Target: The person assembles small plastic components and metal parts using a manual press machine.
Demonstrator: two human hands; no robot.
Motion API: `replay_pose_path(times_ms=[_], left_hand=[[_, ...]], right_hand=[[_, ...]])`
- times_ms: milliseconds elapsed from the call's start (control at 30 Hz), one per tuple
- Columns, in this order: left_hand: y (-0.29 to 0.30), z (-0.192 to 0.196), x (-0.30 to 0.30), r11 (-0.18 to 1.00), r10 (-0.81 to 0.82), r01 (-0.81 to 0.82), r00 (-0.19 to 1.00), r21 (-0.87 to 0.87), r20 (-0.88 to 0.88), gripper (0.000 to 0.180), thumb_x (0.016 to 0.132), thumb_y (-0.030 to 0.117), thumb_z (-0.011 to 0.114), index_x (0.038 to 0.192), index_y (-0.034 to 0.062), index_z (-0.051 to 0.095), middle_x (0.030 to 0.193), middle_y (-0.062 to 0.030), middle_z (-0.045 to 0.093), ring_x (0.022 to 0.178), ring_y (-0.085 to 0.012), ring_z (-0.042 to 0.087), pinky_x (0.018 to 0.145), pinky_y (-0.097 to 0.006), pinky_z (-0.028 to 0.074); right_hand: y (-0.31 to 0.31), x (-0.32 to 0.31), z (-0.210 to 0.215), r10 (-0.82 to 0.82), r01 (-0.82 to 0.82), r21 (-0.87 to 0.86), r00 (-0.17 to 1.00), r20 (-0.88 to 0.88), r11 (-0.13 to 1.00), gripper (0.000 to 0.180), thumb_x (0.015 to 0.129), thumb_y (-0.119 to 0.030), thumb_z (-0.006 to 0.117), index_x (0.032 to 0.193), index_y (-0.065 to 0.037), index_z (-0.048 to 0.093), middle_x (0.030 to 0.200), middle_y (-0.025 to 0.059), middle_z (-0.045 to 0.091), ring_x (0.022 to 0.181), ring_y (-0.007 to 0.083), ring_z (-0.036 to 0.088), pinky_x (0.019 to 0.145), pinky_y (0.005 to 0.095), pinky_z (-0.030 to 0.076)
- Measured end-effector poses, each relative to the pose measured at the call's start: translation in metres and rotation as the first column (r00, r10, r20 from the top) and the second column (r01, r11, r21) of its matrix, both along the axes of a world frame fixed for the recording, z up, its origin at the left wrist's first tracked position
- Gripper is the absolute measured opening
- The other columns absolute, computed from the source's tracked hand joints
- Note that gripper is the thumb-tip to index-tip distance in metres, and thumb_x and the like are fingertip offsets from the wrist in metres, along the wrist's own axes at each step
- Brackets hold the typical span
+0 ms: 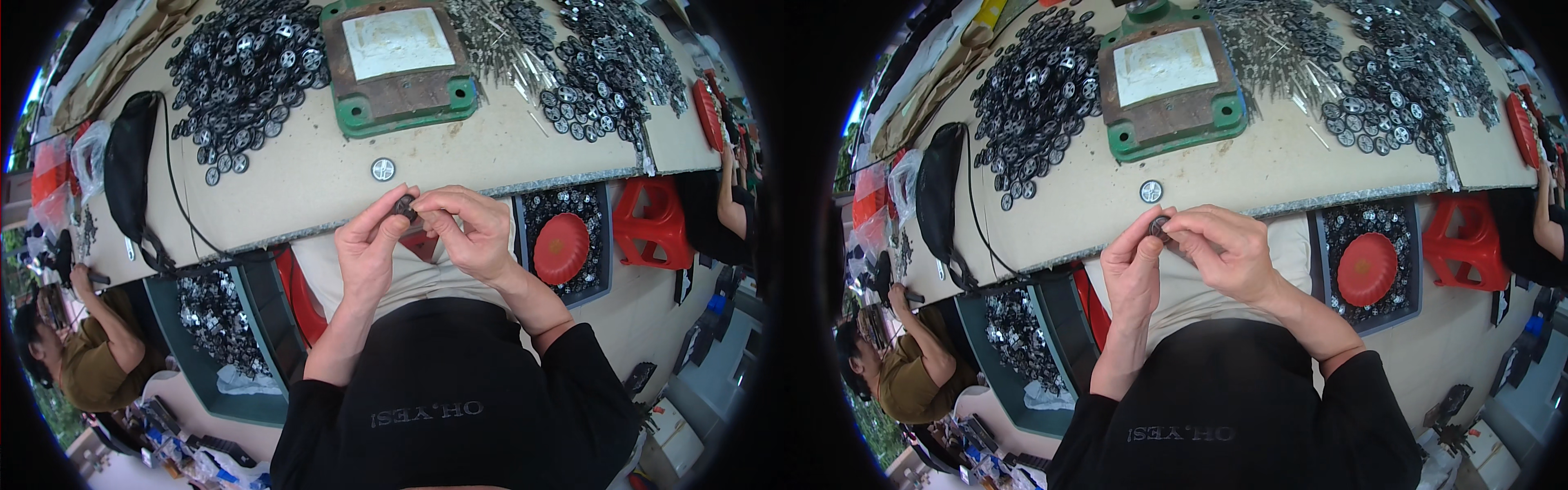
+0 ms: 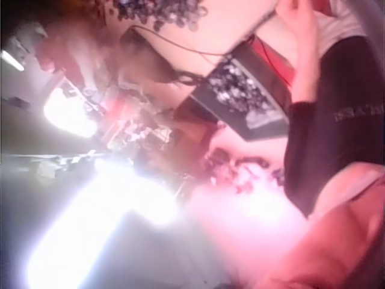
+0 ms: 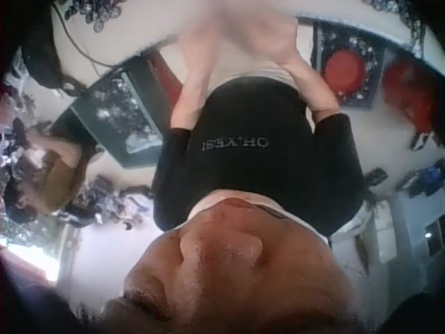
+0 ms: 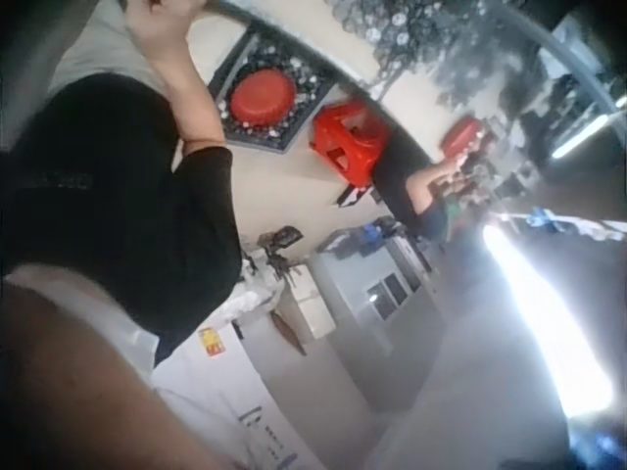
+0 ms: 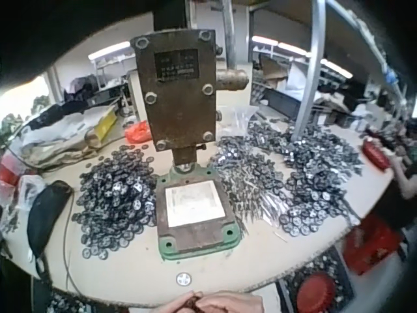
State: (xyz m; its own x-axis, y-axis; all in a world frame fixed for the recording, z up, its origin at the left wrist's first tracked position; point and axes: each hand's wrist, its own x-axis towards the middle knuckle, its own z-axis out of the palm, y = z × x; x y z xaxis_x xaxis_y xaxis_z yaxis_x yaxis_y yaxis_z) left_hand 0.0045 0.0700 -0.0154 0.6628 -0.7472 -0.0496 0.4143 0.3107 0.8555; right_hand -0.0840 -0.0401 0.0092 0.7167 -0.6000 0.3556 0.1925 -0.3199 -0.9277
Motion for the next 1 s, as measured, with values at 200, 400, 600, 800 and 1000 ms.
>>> replay_pose_path(times_ms=[200, 400, 600, 800, 1000], left_hand=[[0.001, -0.003, 0.008, 0.984, -0.164, 0.142, 0.959, -0.108, -0.233, 0.028, 0.088, 0.0, 0.05, 0.116, -0.0029, 0.053, 0.105, -0.0126, 0.06, 0.092, -0.0189, 0.059, 0.082, -0.028, 0.049], [-0.008, 0.005, 0.015, 0.99, -0.143, 0.136, 0.939, -0.047, -0.314, 0.029, 0.089, 0.007, 0.051, 0.118, -0.0001, 0.05, 0.11, -0.0142, 0.057, 0.094, -0.0224, 0.06, 0.082, -0.03, 0.05], [-0.011, 0.004, 0.015, 0.988, -0.154, 0.149, 0.945, -0.04, -0.29, 0.029, 0.089, 0.007, 0.052, 0.117, 0.0002, 0.051, 0.11, -0.0139, 0.057, 0.095, -0.0227, 0.06, 0.083, -0.03, 0.05], [-0.013, 0.004, 0.014, 0.986, -0.168, 0.166, 0.945, -0.033, -0.279, 0.029, 0.089, 0.007, 0.052, 0.117, 0.0, 0.051, 0.111, -0.0138, 0.057, 0.095, -0.023, 0.06, 0.082, -0.03, 0.05], [-0.009, 0.001, 0.014, 0.986, -0.168, 0.165, 0.946, -0.035, -0.276, 0.029, 0.089, 0.008, 0.052, 0.117, -0.0001, 0.051, 0.111, -0.0135, 0.057, 0.095, -0.0233, 0.06, 0.081, -0.029, 0.051]], right_hand=[[-0.018, -0.007, 0.009, 0.14, -0.108, 0.33, 0.988, -0.072, 0.938, 0.015, 0.08, 0.003, 0.058, 0.093, 0.002, 0.064, 0.076, 0.0074, 0.064, 0.062, 0.0084, 0.059, 0.054, 0.0206, 0.047], [-0.142, -0.029, 0.01, -0.518, 0.333, -0.45, 0.761, -0.391, 0.829, 0.026, 0.076, -0.008, 0.063, 0.102, -0.001, 0.063, 0.09, 0.0112, 0.063, 0.071, 0.0222, 0.062, 0.064, 0.0319, 0.049], [-0.169, -0.034, 0.01, -0.655, 0.272, -0.656, 0.604, -0.454, 0.705, 0.022, 0.074, -0.012, 0.065, 0.094, -0.003, 0.064, 0.093, 0.0133, 0.058, 0.085, 0.0306, 0.058, 0.075, 0.0386, 0.045], [-0.157, -0.03, 0.011, -0.492, 0.347, -0.405, 0.8, -0.342, 0.846, 0.026, 0.071, -0.011, 0.069, 0.095, -0.001, 0.066, 0.075, 0.0099, 0.06, 0.06, 0.0189, 0.055, 0.059, 0.0284, 0.044], [-0.154, -0.023, 0.013, -0.454, 0.202, -0.511, 0.779, -0.433, 0.835, 0.026, 0.073, -0.015, 0.069, 0.095, -0.001, 0.066, 0.071, 0.01, 0.057, 0.06, 0.0165, 0.054, 0.059, 0.028, 0.044]])
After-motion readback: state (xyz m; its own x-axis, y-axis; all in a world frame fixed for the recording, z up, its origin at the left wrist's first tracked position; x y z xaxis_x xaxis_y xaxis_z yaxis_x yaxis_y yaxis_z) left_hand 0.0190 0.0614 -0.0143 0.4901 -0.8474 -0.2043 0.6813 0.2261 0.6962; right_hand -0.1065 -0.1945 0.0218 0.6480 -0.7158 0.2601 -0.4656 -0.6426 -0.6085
